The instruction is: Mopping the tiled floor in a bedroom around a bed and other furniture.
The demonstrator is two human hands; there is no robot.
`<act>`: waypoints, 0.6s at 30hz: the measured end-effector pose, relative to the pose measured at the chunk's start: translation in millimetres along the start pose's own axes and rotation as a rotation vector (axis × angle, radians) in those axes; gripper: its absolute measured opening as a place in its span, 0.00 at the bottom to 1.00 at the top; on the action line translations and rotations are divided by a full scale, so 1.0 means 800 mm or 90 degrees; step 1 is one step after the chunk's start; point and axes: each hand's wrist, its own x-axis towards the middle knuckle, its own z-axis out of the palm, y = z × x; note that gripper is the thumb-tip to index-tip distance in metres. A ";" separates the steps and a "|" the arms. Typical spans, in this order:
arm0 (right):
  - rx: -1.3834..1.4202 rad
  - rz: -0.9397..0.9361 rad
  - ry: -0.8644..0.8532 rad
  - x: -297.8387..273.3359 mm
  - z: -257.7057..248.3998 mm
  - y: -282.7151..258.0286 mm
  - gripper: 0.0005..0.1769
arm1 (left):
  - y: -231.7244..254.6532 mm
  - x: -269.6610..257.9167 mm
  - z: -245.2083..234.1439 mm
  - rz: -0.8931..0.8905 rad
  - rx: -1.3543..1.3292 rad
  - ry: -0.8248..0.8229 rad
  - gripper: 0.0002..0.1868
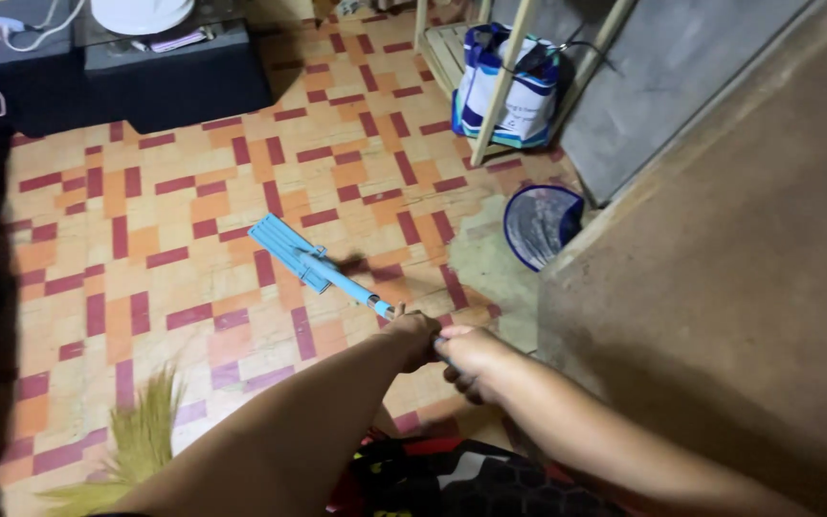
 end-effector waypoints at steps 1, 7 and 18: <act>-0.006 -0.005 -0.016 0.005 0.010 -0.007 0.07 | -0.013 0.004 -0.002 0.011 0.057 -0.048 0.21; -0.029 -0.015 -0.073 0.068 0.061 -0.096 0.01 | -0.114 0.012 -0.048 -0.015 0.080 -0.062 0.21; -0.031 0.003 -0.046 0.156 0.137 -0.336 0.02 | -0.371 0.158 -0.125 -0.014 0.162 -0.142 0.21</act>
